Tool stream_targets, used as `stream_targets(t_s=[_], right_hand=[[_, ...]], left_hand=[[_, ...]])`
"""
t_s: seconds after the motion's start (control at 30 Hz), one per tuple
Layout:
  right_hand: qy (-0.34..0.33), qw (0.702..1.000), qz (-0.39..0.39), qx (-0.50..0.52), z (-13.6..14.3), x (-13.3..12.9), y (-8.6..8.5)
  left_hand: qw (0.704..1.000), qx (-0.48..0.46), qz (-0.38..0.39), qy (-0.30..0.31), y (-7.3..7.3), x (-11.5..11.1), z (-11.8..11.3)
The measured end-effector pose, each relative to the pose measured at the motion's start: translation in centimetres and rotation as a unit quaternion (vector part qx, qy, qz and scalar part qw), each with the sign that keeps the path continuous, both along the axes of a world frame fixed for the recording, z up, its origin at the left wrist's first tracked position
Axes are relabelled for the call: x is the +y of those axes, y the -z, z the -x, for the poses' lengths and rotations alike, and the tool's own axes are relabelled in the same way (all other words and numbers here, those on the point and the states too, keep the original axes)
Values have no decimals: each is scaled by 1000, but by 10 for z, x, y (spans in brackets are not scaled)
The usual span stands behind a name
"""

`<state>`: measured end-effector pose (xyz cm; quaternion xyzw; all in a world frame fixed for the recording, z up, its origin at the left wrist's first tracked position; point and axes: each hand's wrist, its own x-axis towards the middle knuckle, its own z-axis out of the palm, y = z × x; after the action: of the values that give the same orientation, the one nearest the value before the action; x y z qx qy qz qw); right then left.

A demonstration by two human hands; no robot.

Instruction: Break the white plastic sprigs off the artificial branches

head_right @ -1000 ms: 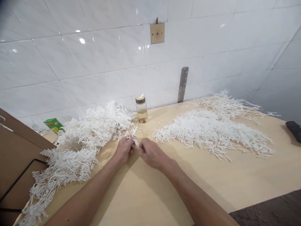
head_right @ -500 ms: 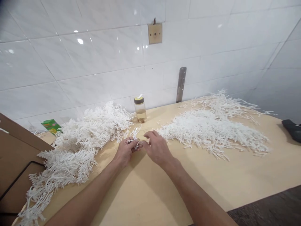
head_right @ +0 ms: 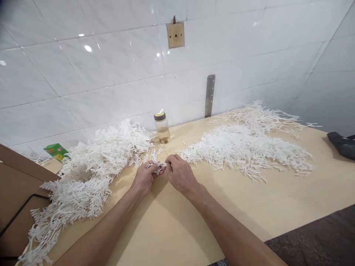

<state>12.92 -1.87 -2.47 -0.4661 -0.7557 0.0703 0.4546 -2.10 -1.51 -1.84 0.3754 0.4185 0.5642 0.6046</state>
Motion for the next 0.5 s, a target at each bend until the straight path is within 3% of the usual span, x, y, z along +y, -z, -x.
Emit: stream_targets(t_s=[0.13, 0.3, 0.4, 0.5], right_hand=[[13, 999, 28, 36, -2, 4, 0], [16, 975, 174, 135, -9, 3, -13], [-29, 944, 275, 180, -9, -1, -19], [-89, 931, 312, 169, -6, -4, -19]], left_hand=[[999, 27, -27, 3, -1, 0, -1], [995, 85, -45, -27, -2, -1, -2], [983, 160, -77, -49, 0, -1, -2], [967, 222, -111, -54, 3, -2, -2]])
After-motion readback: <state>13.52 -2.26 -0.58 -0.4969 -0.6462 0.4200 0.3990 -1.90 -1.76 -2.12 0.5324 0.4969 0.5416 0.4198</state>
